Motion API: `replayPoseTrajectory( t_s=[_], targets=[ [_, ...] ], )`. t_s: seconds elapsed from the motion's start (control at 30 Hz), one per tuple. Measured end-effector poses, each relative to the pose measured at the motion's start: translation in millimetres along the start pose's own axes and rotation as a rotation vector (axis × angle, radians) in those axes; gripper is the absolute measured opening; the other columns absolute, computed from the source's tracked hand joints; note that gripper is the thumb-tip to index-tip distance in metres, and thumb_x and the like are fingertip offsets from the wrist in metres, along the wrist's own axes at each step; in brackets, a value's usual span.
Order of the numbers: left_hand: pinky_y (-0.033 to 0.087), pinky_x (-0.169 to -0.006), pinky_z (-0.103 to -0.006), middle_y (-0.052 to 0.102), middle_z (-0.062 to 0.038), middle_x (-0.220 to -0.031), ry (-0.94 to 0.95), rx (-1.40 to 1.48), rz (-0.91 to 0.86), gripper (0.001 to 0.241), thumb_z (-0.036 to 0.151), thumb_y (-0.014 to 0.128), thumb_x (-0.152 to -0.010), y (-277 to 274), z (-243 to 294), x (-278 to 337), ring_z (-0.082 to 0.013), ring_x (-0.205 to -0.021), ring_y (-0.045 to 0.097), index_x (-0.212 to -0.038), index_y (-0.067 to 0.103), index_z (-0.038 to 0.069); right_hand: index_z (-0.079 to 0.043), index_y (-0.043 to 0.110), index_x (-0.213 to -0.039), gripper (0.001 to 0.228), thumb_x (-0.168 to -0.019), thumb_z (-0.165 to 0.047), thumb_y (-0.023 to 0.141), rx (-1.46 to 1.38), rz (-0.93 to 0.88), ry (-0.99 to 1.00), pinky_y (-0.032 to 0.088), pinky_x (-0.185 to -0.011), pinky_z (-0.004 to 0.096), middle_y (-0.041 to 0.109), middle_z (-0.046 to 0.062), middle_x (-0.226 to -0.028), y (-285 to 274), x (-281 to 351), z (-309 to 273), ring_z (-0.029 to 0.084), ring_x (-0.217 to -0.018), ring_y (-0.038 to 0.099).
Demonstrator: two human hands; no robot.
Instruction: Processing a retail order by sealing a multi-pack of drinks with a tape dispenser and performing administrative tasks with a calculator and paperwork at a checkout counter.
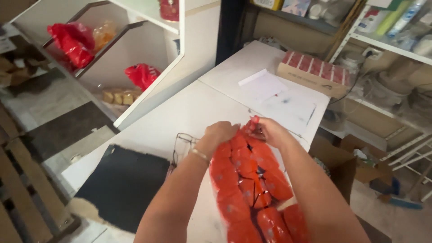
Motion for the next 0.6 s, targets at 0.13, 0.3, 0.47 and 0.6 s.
replayPoseTrajectory(
  t_s=[0.13, 0.3, 0.47, 0.6],
  targets=[
    [0.05, -0.126, -0.0596, 0.092, -0.009, -0.112, 0.024, 0.086, -0.205, 0.083, 0.076, 0.047, -0.104, -8, 12, -32, -0.0335, -0.135, 0.081, -0.147, 0.083, 0.014, -0.014, 0.084, -0.098, 0.055, -0.097, -0.068, 0.078, -0.01, -0.041, 0.003, 0.068, -0.106, 0.035, 0.079, 0.003, -0.092, 3, 12, -13, 0.026, -0.111, 0.085],
    [0.051, -0.127, -0.0622, 0.083, -0.016, -0.148, 0.035, 0.176, -0.058, 0.066, 0.054, 0.055, -0.106, 9, -1, -46, -0.0413, -0.148, 0.072, -0.146, 0.084, 0.01, -0.014, 0.086, -0.108, 0.058, -0.097, -0.069, 0.074, 0.087, -0.086, 0.035, 0.071, -0.102, 0.036, 0.082, 0.004, -0.088, 23, 32, -25, 0.028, -0.107, 0.088],
    [0.06, -0.115, -0.0564, 0.085, -0.007, -0.136, -0.002, 0.146, 0.054, 0.052, 0.051, 0.059, -0.108, 14, -9, -50, -0.0352, -0.136, 0.078, -0.138, 0.088, 0.02, -0.019, 0.086, -0.101, 0.051, -0.092, -0.068, 0.076, 0.189, -0.155, 0.144, 0.072, -0.094, 0.036, 0.08, 0.002, -0.081, 6, 5, -14, 0.028, -0.098, 0.088],
    [0.069, -0.098, -0.052, 0.087, -0.003, -0.112, 0.058, -0.068, 0.218, 0.037, 0.041, 0.063, -0.11, 18, 0, -39, -0.0334, -0.113, 0.087, -0.121, 0.091, 0.019, -0.02, 0.085, -0.098, 0.047, -0.092, -0.065, 0.074, 0.273, -0.245, 0.252, 0.072, -0.089, 0.04, 0.083, 0.007, -0.084, 5, 19, -21, 0.032, -0.095, 0.088]
  ],
)
Point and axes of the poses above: each hand's wrist, its own x-axis away from the middle knuckle, its own y-axis out of the palm, z = x × y, the point moved 4 cm from there along -x, towards the middle knuckle
